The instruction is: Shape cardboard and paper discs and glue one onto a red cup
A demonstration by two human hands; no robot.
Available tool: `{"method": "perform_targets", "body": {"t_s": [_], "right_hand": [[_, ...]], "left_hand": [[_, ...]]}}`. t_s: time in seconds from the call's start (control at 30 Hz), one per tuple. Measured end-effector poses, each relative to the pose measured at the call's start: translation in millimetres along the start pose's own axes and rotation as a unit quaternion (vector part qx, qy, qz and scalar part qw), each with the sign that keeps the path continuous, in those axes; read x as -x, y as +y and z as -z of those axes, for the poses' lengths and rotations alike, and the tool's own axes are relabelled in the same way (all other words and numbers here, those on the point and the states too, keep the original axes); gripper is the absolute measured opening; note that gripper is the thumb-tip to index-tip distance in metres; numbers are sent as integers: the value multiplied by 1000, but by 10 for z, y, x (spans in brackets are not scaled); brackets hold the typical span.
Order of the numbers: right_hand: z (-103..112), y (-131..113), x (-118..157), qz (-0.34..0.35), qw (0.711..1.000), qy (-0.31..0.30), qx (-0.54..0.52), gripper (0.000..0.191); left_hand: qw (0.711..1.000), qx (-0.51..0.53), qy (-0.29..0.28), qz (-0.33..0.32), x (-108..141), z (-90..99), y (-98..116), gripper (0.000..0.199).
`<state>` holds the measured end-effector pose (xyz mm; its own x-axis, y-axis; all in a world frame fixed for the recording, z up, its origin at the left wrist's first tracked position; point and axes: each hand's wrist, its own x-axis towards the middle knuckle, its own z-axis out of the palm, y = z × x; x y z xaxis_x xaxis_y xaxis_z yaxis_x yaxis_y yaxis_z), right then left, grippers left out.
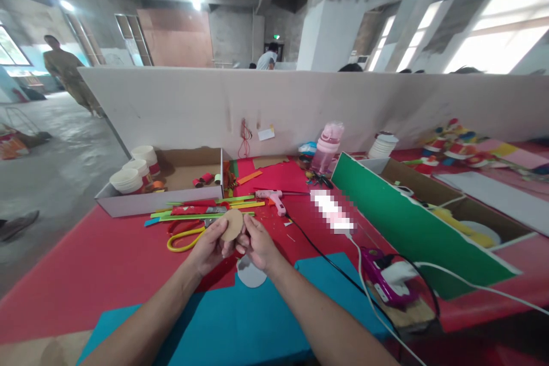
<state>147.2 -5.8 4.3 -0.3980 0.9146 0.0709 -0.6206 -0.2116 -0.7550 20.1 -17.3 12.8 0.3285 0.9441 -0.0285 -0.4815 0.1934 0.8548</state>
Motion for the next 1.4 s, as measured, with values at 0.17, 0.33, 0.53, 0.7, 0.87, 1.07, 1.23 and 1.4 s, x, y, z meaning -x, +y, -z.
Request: {"method": "perform_targets", "body": {"t_s": [0.17, 0.33, 0.53, 0.7, 0.87, 1.07, 1.23, 1.4], "right_hand": [[55, -42, -17, -33, 999, -6, -25, 43], [123, -176, -29, 9, 999, 29, 12, 31], [117, -174, -23, -8, 997, 26, 69, 29], [103, -97, -21, -38, 981, 29, 186, 40], [113, -137, 3, 106, 915, 36, 388, 39], [97, -137, 44, 121, 902, 7, 414, 38], [69, -123, 75, 100, 920, -24, 377, 36], [85, -91, 22, 80, 949, 27, 303, 36]], "left_hand": [[1000, 7, 12, -13, -8, 35, 15, 29], [998, -2, 47, -40, -29, 66, 41, 27], [991, -25, 109, -74, -37, 55, 52, 32], [986, -86, 125, -62, -13, 29, 33, 36], [990, -73, 110, -54, -17, 17, 10, 32], [998, 10, 54, -18, -42, 51, 9, 22], [998, 60, 7, 0, -39, 79, 10, 18], [998, 60, 8, -25, -29, 74, 31, 15]]}}
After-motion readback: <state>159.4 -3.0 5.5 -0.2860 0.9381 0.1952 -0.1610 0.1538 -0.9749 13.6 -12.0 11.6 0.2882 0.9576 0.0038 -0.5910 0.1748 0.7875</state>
